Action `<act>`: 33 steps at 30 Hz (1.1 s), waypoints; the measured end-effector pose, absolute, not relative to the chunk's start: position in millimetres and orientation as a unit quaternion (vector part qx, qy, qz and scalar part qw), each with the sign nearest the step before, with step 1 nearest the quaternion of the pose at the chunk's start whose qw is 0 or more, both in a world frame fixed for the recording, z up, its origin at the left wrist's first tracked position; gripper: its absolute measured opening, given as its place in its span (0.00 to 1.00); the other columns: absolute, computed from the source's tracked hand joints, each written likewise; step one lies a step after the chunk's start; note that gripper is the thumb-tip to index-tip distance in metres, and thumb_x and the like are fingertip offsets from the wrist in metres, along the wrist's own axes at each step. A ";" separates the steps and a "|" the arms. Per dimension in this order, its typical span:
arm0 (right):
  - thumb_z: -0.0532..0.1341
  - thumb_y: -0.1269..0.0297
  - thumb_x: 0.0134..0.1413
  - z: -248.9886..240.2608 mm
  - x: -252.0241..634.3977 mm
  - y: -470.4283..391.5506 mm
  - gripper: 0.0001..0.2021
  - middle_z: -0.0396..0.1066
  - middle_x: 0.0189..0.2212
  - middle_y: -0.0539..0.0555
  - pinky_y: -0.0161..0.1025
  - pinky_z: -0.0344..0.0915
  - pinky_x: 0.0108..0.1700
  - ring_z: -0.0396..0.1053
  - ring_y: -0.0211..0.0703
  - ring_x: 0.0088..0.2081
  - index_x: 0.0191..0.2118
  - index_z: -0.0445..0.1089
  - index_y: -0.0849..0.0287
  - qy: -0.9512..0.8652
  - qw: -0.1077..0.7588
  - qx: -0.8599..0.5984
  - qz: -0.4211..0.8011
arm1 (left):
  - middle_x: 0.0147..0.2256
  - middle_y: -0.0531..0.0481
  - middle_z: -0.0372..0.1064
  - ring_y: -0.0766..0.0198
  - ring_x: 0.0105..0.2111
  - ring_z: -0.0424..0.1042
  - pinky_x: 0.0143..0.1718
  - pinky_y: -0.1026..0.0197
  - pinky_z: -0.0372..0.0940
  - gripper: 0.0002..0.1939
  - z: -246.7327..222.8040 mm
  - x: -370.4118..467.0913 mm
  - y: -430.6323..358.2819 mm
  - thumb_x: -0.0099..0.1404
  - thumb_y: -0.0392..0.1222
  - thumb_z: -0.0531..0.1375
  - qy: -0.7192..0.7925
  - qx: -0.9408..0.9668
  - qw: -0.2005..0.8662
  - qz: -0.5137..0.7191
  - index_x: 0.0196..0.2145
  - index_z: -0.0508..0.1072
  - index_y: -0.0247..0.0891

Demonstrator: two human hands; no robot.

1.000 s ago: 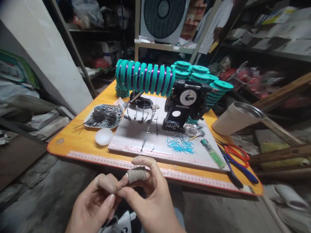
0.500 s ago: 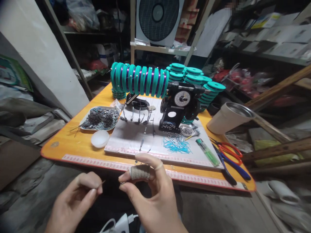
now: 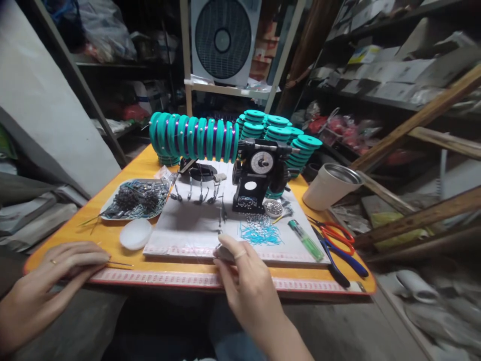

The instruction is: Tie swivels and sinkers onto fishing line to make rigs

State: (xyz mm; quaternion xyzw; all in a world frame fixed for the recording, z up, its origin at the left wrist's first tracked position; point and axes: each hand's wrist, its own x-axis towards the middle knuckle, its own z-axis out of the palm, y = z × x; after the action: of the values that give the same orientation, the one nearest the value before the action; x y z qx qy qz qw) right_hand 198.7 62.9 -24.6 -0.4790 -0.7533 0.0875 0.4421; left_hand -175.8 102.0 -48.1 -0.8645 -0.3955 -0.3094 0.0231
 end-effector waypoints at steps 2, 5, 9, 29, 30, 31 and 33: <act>0.58 0.73 0.65 -26.3 208.0 65.6 0.20 0.74 0.42 0.56 0.42 0.75 0.45 0.76 0.45 0.42 0.60 0.61 0.55 -0.764 0.404 -0.497 0.083 | 0.44 0.51 0.72 0.61 0.48 0.69 0.52 0.62 0.61 0.11 -45.1 -175.7 108.1 0.68 0.34 0.58 -0.389 -0.872 0.019 -0.296 0.46 0.73 0.45; 0.58 0.73 0.65 -24.0 215.9 67.6 0.21 0.74 0.41 0.56 0.46 0.74 0.43 0.74 0.47 0.40 0.61 0.60 0.54 -0.780 0.363 -0.504 0.077 | 0.44 0.51 0.73 0.61 0.48 0.69 0.51 0.63 0.61 0.12 -40.0 -169.8 113.1 0.69 0.36 0.57 -0.381 -0.877 0.026 -0.291 0.47 0.75 0.48; 0.60 0.70 0.65 -6.9 210.9 72.2 0.17 0.74 0.46 0.56 0.50 0.71 0.49 0.72 0.49 0.45 0.57 0.65 0.51 -0.789 0.371 -0.486 0.059 | 0.41 0.53 0.75 0.62 0.43 0.72 0.46 0.63 0.65 0.10 -38.1 -165.7 115.1 0.68 0.41 0.59 -0.378 -0.864 0.067 -0.325 0.44 0.78 0.49; 0.50 0.70 0.65 29.7 172.9 165.3 0.21 0.71 0.42 0.58 0.41 0.74 0.31 0.72 0.36 0.24 0.61 0.63 0.61 -0.668 0.471 -0.487 0.308 | 0.42 0.50 0.71 0.56 0.43 0.71 0.52 0.51 0.64 0.15 -44.8 -115.9 76.5 0.62 0.30 0.63 -0.438 -0.744 0.019 -0.504 0.43 0.76 0.47; 0.50 0.70 0.65 31.2 174.3 161.8 0.19 0.70 0.41 0.57 0.40 0.73 0.30 0.71 0.35 0.23 0.59 0.64 0.62 -0.668 0.471 -0.492 0.298 | 0.42 0.51 0.71 0.56 0.44 0.71 0.52 0.52 0.64 0.16 -43.3 -106.8 74.0 0.62 0.29 0.63 -0.430 -0.741 0.003 -0.516 0.45 0.75 0.47; 0.51 0.70 0.65 33.5 175.8 156.5 0.19 0.70 0.40 0.57 0.40 0.72 0.29 0.71 0.35 0.22 0.58 0.65 0.62 -0.669 0.472 -0.497 0.289 | 0.42 0.51 0.71 0.57 0.44 0.71 0.52 0.52 0.65 0.18 -41.6 -96.4 71.8 0.61 0.28 0.63 -0.427 -0.729 -0.016 -0.534 0.46 0.74 0.47; 0.53 0.69 0.64 40.5 178.7 141.8 0.17 0.69 0.36 0.55 0.40 0.71 0.28 0.69 0.34 0.20 0.56 0.67 0.62 -0.670 0.471 -0.507 0.270 | 0.43 0.51 0.72 0.57 0.45 0.72 0.52 0.53 0.66 0.22 -36.3 -72.1 69.3 0.62 0.28 0.63 -0.424 -0.690 -0.074 -0.582 0.51 0.72 0.47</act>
State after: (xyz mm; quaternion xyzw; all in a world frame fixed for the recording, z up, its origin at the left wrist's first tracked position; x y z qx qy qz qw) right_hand 178.7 141.8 40.5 -0.5070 -0.6697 0.2699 0.4708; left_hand -72.1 69.3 -36.3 -0.6901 -0.4240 -0.5818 -0.0742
